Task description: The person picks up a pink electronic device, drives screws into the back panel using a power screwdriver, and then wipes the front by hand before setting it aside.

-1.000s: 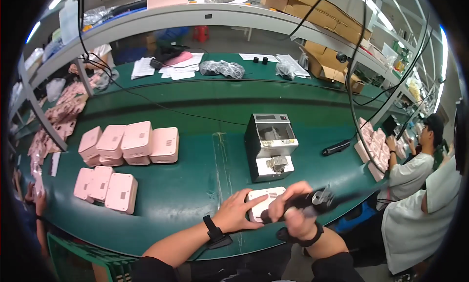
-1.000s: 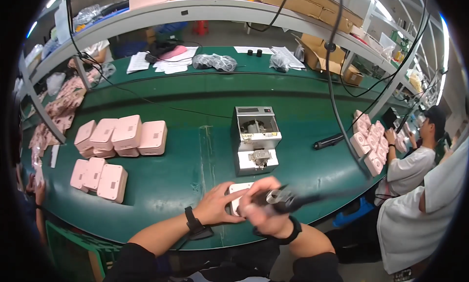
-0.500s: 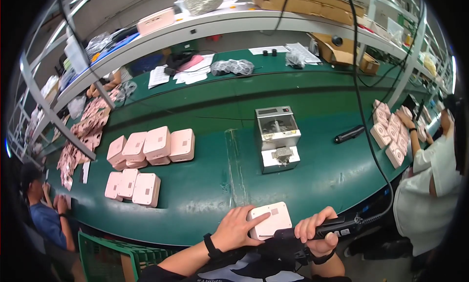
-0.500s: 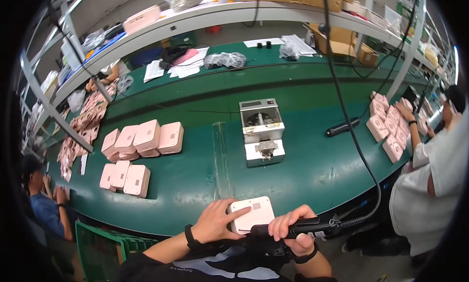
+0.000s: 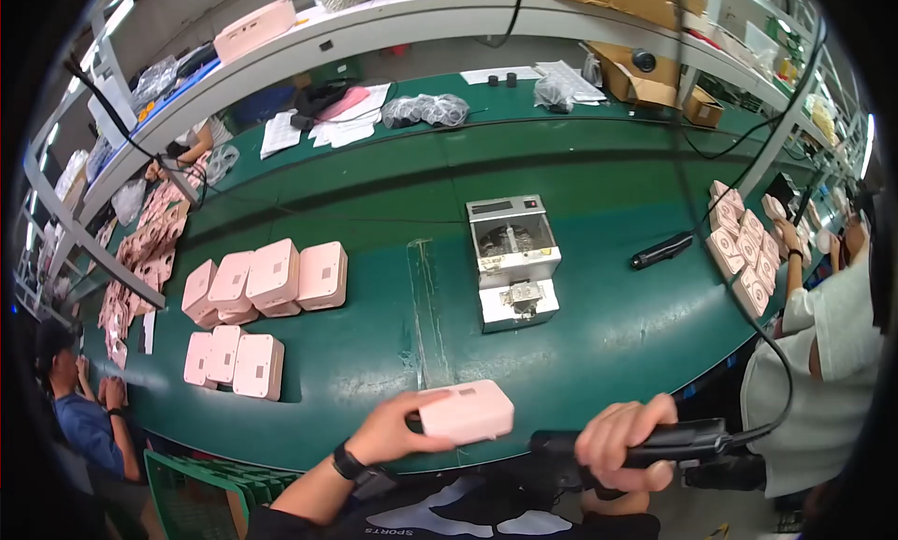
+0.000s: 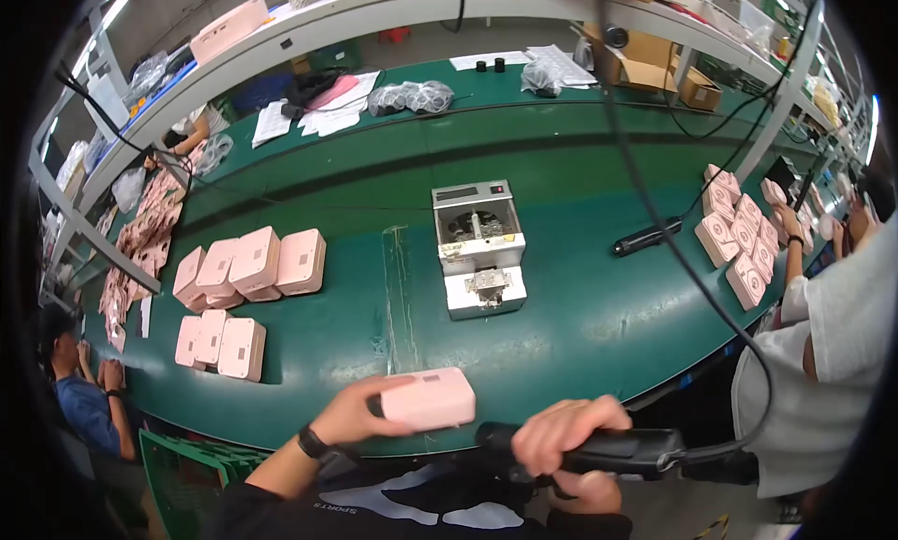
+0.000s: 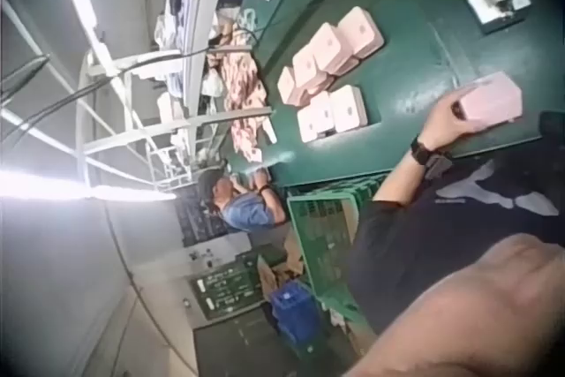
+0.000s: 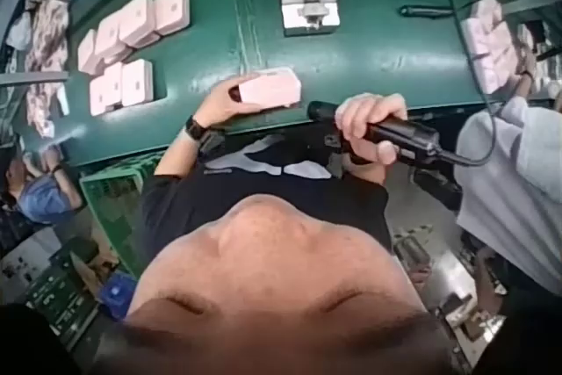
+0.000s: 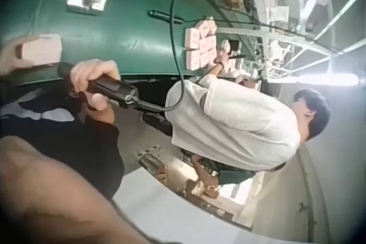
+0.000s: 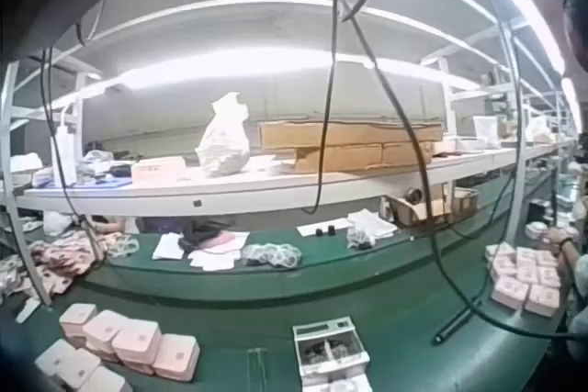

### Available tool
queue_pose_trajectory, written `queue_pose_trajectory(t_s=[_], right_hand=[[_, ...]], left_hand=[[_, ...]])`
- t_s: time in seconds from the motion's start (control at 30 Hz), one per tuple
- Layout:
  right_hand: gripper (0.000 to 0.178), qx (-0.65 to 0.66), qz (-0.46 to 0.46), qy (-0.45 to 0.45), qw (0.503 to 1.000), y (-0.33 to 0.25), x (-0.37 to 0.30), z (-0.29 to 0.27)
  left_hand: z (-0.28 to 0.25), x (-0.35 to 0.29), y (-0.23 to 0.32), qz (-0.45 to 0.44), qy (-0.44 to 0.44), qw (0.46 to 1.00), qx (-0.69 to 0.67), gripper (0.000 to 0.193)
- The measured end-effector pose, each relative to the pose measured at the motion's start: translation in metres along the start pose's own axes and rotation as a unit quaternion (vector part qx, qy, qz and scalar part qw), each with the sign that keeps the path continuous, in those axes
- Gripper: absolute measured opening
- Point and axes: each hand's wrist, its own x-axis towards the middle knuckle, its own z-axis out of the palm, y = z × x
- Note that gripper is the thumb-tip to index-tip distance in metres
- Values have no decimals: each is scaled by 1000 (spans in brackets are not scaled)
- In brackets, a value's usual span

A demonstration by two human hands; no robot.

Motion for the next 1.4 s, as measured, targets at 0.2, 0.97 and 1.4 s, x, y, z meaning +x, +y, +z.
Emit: queue_pose_trajectory(t_s=[0.2,0.97,1.4], right_hand=[[26,-361,-125,288,878,33,-10,-74],[25,-506,-57,405,759,41,69,-138],[27,-523,-5,394,756,44,73,-134]], left_hand=[[-16,-7,-47,-222,49,791,-569,83],[195,76,38,-257,-512,684,-452,71],[208,31,110,-327,-494,656,-467,62]])
